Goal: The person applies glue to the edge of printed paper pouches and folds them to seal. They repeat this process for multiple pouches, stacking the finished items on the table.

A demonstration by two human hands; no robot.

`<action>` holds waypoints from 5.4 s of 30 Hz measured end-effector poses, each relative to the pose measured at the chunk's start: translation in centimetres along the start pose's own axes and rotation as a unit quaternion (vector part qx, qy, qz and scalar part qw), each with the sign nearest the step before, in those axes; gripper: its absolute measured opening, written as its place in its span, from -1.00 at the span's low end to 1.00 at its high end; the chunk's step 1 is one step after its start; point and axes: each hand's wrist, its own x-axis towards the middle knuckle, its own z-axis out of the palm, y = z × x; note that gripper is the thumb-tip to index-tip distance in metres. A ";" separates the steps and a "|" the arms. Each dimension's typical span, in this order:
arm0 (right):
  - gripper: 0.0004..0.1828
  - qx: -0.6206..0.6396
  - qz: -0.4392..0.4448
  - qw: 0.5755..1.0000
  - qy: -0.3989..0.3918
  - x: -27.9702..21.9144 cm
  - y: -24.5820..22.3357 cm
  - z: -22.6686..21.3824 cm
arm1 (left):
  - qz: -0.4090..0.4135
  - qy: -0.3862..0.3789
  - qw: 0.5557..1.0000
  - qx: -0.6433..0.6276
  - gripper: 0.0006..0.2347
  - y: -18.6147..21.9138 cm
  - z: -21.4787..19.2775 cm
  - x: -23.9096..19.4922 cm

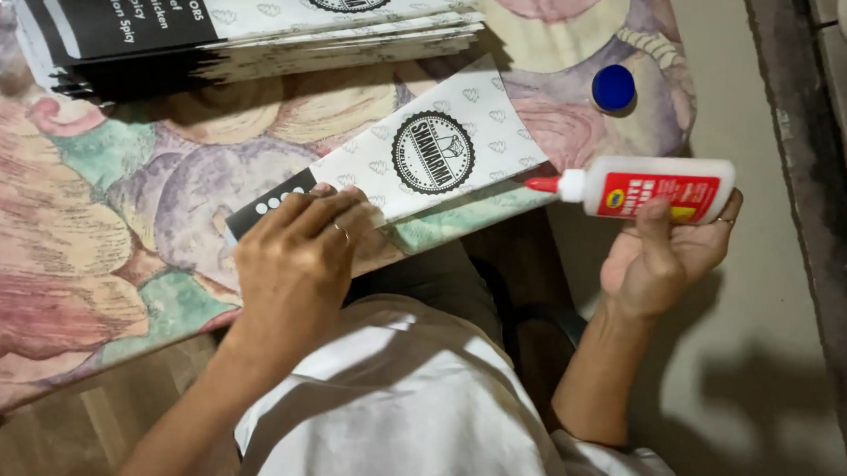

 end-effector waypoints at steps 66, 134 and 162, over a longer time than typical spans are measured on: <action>-0.49 -0.128 0.021 0.945 -0.299 -9.5 -3.2 17.5 | -0.106 -0.288 0.922 -0.237 -0.91 -11.8 0.4 6.9; -0.35 0.148 0.275 0.948 -0.058 -0.8 0.4 1.5 | -0.067 -0.033 0.984 0.162 -0.53 -10.0 -5.4 2.0; -0.44 0.056 0.056 0.997 0.020 0.7 1.1 -2.1 | 0.049 -0.023 0.996 0.067 -0.85 -1.1 -0.1 -2.8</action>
